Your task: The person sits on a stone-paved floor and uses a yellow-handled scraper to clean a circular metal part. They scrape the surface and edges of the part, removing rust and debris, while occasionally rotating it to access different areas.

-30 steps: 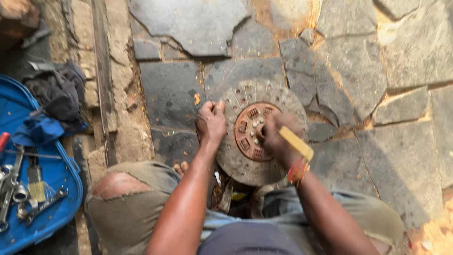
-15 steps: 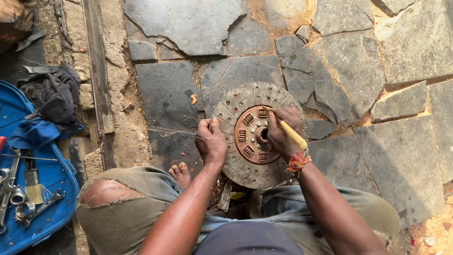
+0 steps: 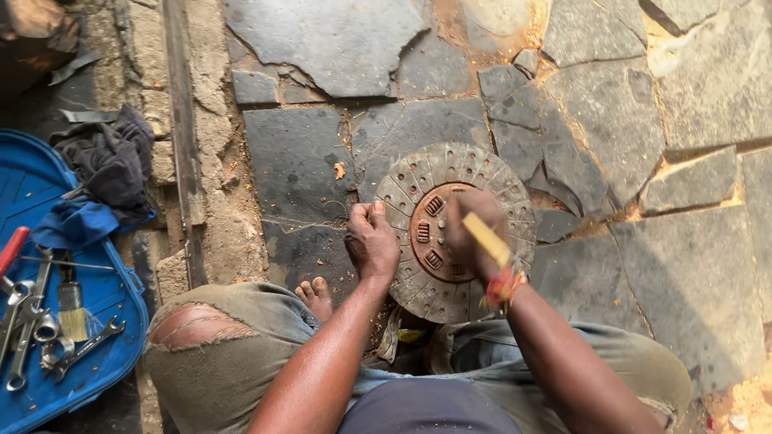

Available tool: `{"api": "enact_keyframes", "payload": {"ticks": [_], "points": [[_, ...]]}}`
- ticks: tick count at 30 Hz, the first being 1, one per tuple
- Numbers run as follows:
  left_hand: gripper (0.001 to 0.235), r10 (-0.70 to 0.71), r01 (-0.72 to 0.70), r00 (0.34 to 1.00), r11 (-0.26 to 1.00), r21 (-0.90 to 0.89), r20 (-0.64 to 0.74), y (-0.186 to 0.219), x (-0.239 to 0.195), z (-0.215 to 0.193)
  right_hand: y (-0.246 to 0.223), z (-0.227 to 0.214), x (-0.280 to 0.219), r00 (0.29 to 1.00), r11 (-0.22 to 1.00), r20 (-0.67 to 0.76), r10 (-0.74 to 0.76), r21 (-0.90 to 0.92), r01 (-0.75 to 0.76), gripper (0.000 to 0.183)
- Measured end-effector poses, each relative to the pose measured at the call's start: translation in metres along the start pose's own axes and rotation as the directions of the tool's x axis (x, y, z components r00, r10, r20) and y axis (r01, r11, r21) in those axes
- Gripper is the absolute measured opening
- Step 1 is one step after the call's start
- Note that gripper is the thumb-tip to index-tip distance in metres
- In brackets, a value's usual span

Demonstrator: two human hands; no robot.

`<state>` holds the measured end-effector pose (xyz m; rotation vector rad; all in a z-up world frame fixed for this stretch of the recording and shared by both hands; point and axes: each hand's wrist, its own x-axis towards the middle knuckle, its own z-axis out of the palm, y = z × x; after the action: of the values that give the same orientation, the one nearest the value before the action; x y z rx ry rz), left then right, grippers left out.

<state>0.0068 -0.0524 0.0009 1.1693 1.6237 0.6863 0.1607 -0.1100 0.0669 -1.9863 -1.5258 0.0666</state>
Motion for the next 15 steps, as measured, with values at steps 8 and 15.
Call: {"api": "enact_keyframes", "payload": {"ticks": [8, 15], "points": [[0.03, -0.04, 0.041, 0.998, 0.999, -0.006, 0.043, 0.003, -0.001, -0.001, -0.011, -0.009, -0.006, 0.963, 0.971, 0.129, -0.235, -0.014, 0.239, 0.002], [0.028, 0.061, -0.061, 0.998, 0.998, 0.004, -0.002, -0.012, 0.004, 0.006, 0.005, 0.008, -0.024, 0.853, 0.86, 0.115, -0.51, 0.046, 0.508, 0.021]]}}
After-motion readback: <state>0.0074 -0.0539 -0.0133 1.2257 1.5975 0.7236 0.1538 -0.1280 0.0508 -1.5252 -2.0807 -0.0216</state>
